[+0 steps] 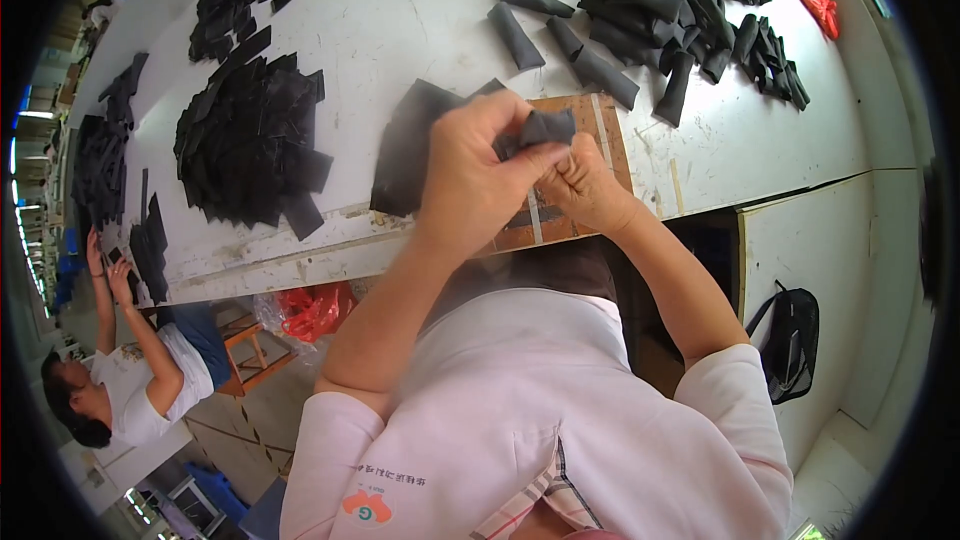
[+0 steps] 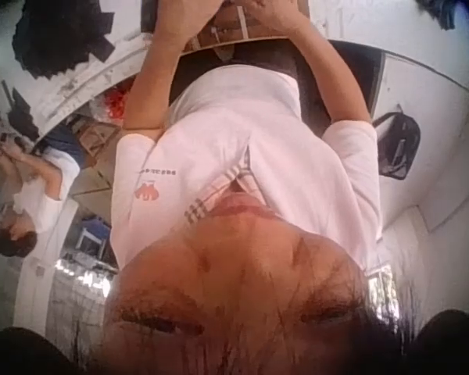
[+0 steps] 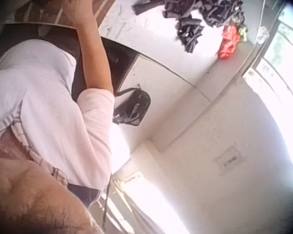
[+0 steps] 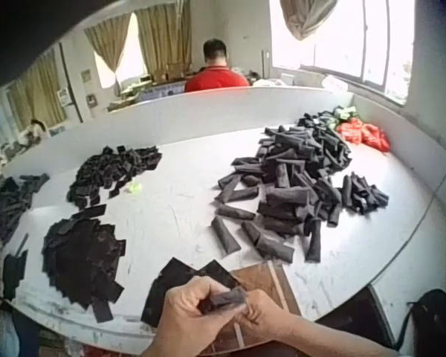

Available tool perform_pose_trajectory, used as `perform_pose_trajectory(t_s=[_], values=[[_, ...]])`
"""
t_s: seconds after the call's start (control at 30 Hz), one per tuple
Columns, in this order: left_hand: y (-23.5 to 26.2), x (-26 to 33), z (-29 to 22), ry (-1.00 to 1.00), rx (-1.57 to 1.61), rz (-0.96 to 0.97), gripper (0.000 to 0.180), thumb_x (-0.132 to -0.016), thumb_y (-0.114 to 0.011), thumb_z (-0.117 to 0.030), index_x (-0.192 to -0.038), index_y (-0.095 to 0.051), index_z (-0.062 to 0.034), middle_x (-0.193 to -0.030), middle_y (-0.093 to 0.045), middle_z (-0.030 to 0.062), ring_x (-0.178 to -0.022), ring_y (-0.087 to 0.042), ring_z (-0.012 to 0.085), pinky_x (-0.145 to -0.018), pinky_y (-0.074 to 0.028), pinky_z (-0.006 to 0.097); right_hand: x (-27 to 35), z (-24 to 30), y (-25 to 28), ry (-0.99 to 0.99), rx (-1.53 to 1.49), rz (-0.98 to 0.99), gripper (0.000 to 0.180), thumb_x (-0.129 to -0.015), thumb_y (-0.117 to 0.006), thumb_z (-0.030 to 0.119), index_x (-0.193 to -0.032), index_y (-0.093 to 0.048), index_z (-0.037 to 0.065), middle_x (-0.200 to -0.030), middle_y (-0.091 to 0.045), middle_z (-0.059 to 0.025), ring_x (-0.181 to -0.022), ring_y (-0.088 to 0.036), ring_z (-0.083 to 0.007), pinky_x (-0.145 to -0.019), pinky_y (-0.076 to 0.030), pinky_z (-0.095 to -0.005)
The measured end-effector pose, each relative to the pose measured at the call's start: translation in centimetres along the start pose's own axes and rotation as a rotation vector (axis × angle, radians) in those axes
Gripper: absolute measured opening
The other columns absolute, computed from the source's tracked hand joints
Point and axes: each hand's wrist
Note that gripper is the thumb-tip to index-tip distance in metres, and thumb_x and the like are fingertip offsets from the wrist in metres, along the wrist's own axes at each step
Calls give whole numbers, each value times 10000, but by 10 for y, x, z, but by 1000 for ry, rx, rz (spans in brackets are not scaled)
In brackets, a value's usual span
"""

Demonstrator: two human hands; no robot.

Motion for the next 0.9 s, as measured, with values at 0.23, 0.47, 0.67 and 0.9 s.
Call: perform_pose_trajectory(t_s=[0.23, 0.47, 0.67, 0.9], values=[[-4, 4, 9, -150, 34, -141, 121, -676, -650, 24, -750, -558, 0, -724, -564, 55, -628, -515, 105, -569, -418, 222, -3, 0, 5, 172, 234, -43, 179, -819, -531, 172, -737, -509, 14, -687, -547, -149, -636, -528, -342, -551, -431, -385], [-3, 6, -5, -120, 375, -99, 191, -779, -566, 19, -962, -523, 51, -845, -589, 132, -768, -553, 134, -711, -439, 238, -9, 11, 5, 27, 188, -18, 190, -813, -546, 218, -754, -535, 38, -668, -560, -115, -614, -540, -316, -550, -433, -382], [15, 7, 0, -156, 994, -301, 144, -867, -497, -133, -925, -567, -20, -893, -590, 130, -863, -537, 186, -801, -418, 323, -22, 40, 22, 69, 496, 24, 284, -774, -589, 286, -667, -478, 47, -618, -531, -88, -581, -535, -281, -496, -398, -378], [14, 17, 7, -111, 880, -269, 135, -852, -520, -119, -908, -576, -10, -918, -596, 130, -885, -542, 200, -848, -405, 334, -16, 17, 9, 44, 511, 111, 150, -787, -540, 124, -683, -495, 25, -611, -491, -102, -576, -505, -301, -503, -396, -366]])
Point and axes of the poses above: each hand's wrist, its own x-axis away from the middle knuckle, its own y-axis out of the back of the hand, z = x × y
